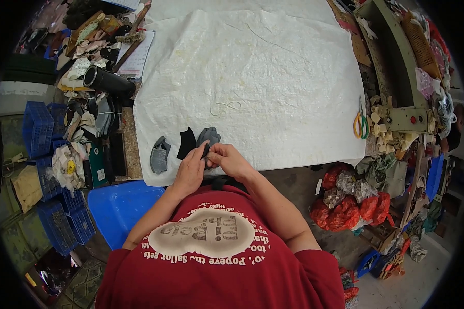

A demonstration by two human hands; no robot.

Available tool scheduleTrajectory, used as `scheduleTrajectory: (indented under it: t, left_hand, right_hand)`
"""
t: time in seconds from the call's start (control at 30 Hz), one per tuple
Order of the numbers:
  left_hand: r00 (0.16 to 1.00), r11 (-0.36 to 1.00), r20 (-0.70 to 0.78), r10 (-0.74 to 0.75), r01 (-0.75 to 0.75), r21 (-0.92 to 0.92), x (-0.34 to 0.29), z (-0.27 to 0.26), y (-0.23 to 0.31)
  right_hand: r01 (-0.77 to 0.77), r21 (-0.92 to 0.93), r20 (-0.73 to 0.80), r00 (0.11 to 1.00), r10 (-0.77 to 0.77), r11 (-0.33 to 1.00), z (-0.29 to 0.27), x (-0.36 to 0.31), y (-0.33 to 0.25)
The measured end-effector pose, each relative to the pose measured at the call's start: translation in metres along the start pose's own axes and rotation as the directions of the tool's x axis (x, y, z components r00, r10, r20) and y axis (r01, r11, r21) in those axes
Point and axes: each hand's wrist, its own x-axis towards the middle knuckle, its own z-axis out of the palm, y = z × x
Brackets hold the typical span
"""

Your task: Sorting and organizing pre-cut shoe components on a workbench.

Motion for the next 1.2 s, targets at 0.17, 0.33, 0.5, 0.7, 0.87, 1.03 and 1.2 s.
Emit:
scheduleTrajectory:
  t: [0.17, 0.33, 0.5, 0.7, 0.87, 1.03, 1.2]
  left_hand:
    - [1.000, 1.000, -0.007, 0.000, -0.001, -0.029, 0.001, 0.002, -0.001]
    - [0.999, 0.996, 0.029, -0.017, 0.020, -0.090, 0.002, 0.007, -0.003]
    - [0.996, 0.973, 0.019, -0.082, 0.084, -0.215, 0.003, 0.010, 0.000]
    - [0.942, 0.651, 0.166, -0.291, 0.322, -0.687, 0.006, 0.019, -0.014]
    - [0.882, 0.463, 0.100, -0.460, 0.334, -0.821, 0.007, 0.029, -0.021]
    - [0.839, 0.155, 0.289, -0.462, 0.397, -0.905, 0.010, 0.021, -0.021]
    - [0.829, 0.036, 0.231, -0.509, 0.288, -0.957, 0.016, 0.011, -0.014]
  right_hand:
    - [0.000, 0.009, 0.026, 1.000, 0.000, 1.000, -0.005, -0.001, -0.001]
    - [-0.008, 0.050, 0.039, 0.999, 0.006, 0.999, -0.010, -0.002, 0.001]
    - [-0.002, 0.045, -0.020, 1.000, 0.003, 0.999, -0.010, -0.001, 0.008]
    - [0.147, -0.329, -0.122, 0.973, -0.196, 0.933, 0.005, -0.005, 0.015]
    - [0.309, -0.477, -0.125, 0.903, -0.412, 0.823, 0.011, -0.010, 0.011]
    - [0.524, -0.711, 0.038, 0.696, -0.717, 0.470, 0.016, -0.014, -0.001]
    - [0.461, -0.849, 0.205, 0.738, -0.643, 0.259, 0.014, -0.019, -0.002]
